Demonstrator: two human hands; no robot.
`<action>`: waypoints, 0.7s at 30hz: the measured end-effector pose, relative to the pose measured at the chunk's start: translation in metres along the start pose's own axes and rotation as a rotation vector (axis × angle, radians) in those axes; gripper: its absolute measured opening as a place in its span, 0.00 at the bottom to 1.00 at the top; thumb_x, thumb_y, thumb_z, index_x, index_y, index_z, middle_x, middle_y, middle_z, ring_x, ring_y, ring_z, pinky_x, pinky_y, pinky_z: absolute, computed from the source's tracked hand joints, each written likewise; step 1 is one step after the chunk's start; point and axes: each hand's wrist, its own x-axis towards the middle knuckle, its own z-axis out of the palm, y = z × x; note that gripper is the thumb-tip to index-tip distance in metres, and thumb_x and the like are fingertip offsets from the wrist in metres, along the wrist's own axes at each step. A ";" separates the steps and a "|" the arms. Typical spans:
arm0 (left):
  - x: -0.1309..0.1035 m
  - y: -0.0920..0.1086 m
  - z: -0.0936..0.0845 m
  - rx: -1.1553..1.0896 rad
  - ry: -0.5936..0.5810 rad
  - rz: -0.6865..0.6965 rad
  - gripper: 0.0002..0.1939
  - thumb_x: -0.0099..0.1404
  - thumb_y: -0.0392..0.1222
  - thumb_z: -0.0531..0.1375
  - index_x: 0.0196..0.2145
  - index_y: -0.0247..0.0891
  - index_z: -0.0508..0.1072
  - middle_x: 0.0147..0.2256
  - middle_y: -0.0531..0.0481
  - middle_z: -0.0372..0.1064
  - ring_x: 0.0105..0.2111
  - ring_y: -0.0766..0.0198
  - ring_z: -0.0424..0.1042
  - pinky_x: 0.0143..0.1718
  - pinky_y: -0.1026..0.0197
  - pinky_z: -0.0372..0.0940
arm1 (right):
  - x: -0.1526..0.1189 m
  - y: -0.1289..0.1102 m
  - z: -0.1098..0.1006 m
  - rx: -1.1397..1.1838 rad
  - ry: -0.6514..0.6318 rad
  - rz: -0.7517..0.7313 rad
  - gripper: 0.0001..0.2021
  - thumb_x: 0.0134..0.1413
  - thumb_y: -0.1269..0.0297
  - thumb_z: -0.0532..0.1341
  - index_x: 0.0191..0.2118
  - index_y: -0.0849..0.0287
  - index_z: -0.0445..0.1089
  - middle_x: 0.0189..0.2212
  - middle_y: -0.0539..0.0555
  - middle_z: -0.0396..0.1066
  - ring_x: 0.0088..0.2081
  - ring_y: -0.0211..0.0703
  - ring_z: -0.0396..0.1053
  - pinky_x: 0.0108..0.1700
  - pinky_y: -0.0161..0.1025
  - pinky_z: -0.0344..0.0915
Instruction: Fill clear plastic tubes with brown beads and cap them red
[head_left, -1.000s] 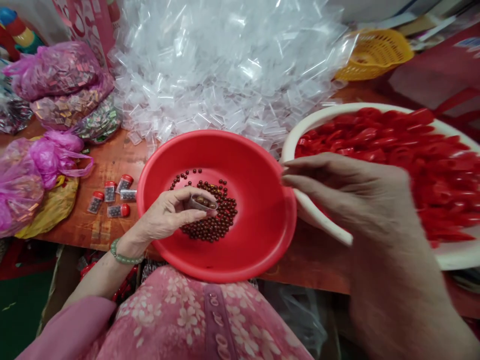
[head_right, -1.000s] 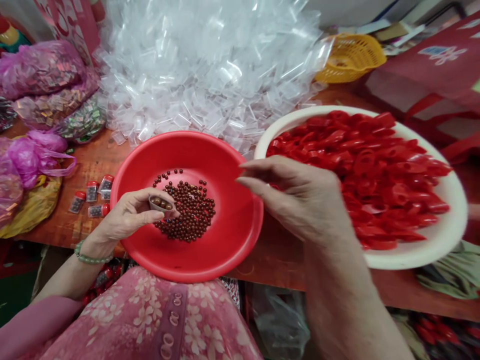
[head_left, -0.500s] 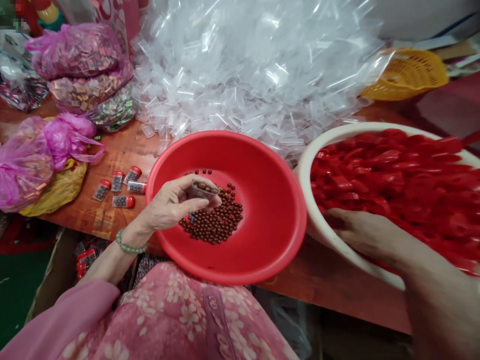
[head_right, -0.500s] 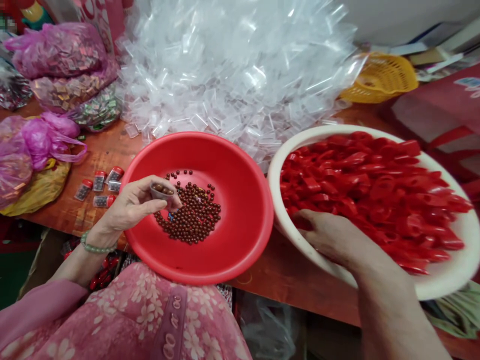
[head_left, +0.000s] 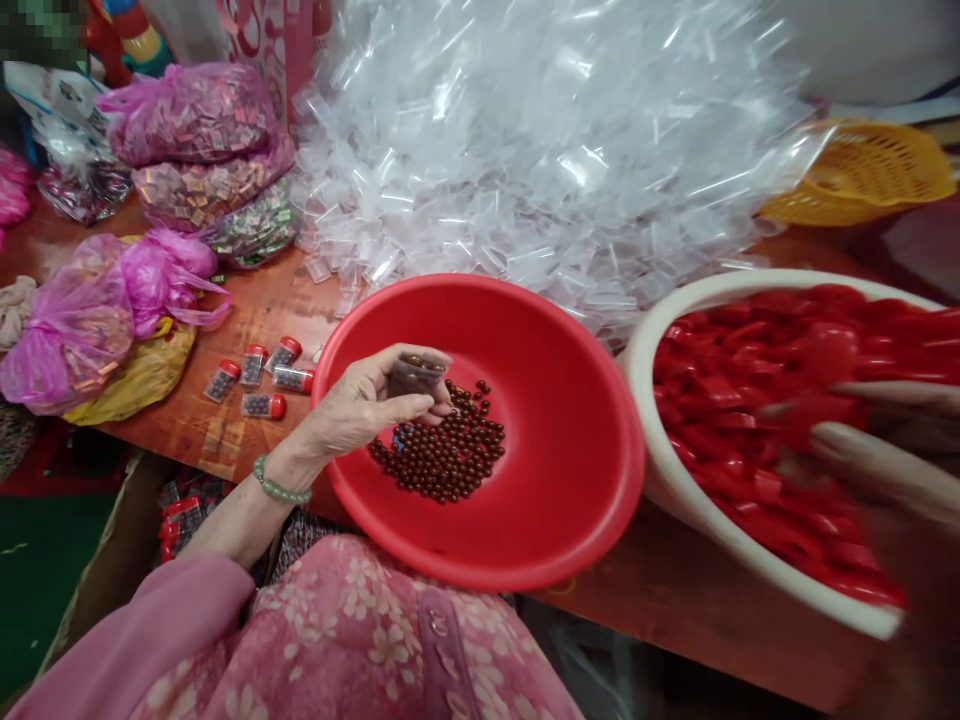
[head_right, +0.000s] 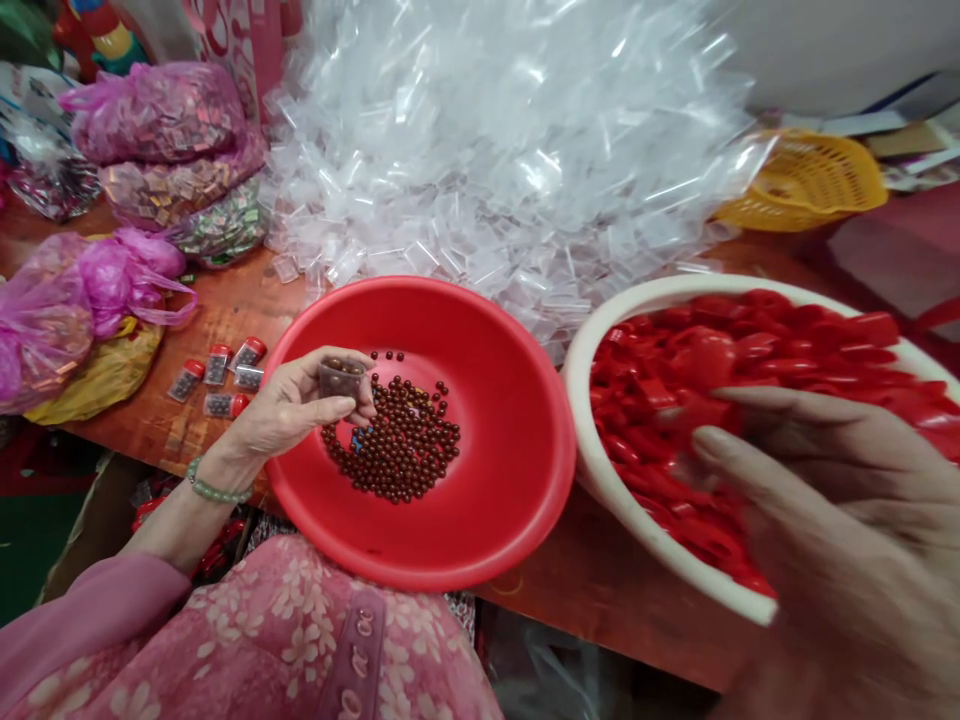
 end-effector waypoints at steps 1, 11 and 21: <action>0.000 0.000 0.002 -0.013 -0.005 -0.015 0.18 0.58 0.36 0.66 0.47 0.36 0.71 0.36 0.51 0.72 0.35 0.67 0.75 0.42 0.61 0.71 | -0.007 -0.021 0.009 0.179 0.014 0.063 0.20 0.40 0.42 0.70 0.41 0.41 0.77 0.32 0.62 0.79 0.30 0.54 0.77 0.32 0.49 0.73; 0.001 -0.021 0.015 -0.040 0.229 0.029 0.20 0.50 0.39 0.73 0.40 0.35 0.73 0.38 0.50 0.75 0.37 0.67 0.74 0.46 0.60 0.67 | -0.037 -0.093 0.083 0.502 -0.642 -0.052 0.12 0.56 0.55 0.65 0.44 0.53 0.74 0.28 0.50 0.74 0.27 0.36 0.72 0.30 0.32 0.71; -0.001 -0.022 0.017 0.099 0.373 0.096 0.18 0.51 0.41 0.72 0.39 0.35 0.75 0.34 0.52 0.75 0.38 0.66 0.73 0.49 0.60 0.66 | -0.049 -0.089 0.107 0.467 -0.768 -0.223 0.11 0.61 0.60 0.62 0.49 0.54 0.70 0.33 0.49 0.70 0.33 0.34 0.68 0.35 0.31 0.68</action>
